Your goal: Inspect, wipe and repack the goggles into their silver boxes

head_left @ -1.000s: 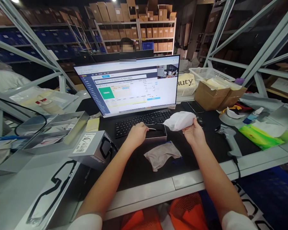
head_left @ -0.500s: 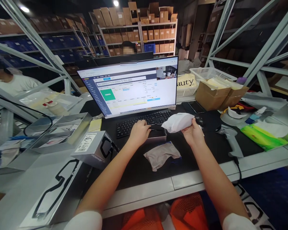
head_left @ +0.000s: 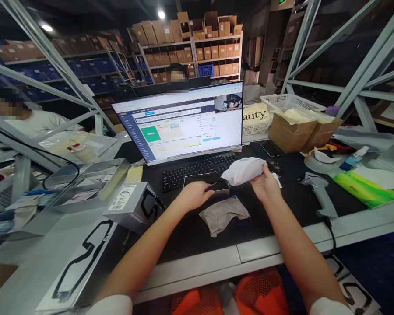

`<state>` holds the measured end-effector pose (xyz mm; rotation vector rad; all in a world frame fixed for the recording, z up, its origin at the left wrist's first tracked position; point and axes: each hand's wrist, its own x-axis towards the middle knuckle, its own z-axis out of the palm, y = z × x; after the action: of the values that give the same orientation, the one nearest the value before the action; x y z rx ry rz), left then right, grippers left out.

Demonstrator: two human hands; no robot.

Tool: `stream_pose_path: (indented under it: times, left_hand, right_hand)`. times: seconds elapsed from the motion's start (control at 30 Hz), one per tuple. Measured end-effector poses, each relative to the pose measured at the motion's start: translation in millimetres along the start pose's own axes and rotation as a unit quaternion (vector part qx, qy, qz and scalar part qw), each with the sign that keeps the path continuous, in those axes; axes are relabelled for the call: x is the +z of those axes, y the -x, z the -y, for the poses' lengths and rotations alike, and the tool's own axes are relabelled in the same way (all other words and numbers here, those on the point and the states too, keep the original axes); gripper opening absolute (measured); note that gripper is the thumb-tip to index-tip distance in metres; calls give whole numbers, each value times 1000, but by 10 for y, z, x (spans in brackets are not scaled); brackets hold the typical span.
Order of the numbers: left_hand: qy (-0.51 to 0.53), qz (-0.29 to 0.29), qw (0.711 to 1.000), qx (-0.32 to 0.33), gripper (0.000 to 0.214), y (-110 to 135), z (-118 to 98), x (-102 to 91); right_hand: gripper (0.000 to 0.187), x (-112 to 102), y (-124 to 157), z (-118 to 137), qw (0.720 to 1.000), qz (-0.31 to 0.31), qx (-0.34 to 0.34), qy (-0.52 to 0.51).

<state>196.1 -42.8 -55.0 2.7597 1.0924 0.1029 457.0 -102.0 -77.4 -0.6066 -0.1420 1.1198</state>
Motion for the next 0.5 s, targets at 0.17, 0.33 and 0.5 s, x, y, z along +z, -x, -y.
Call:
stream_pose_path:
  times: [0.17,0.33,0.5]
  left_hand:
    - [34,50,998,17,57,-162,70,43]
    - [18,36,999,2,56,-213,-19,53]
    - [-18,2,997,-70,61,-178,-122,114]
  right_hand:
    - [26,-30,-29,-33,1000,-3,-7,4]
    - [24,-53,-40,-50,1000,1,-12,10]
    - [24,-42,-26,-48,1000,1,-13,18]
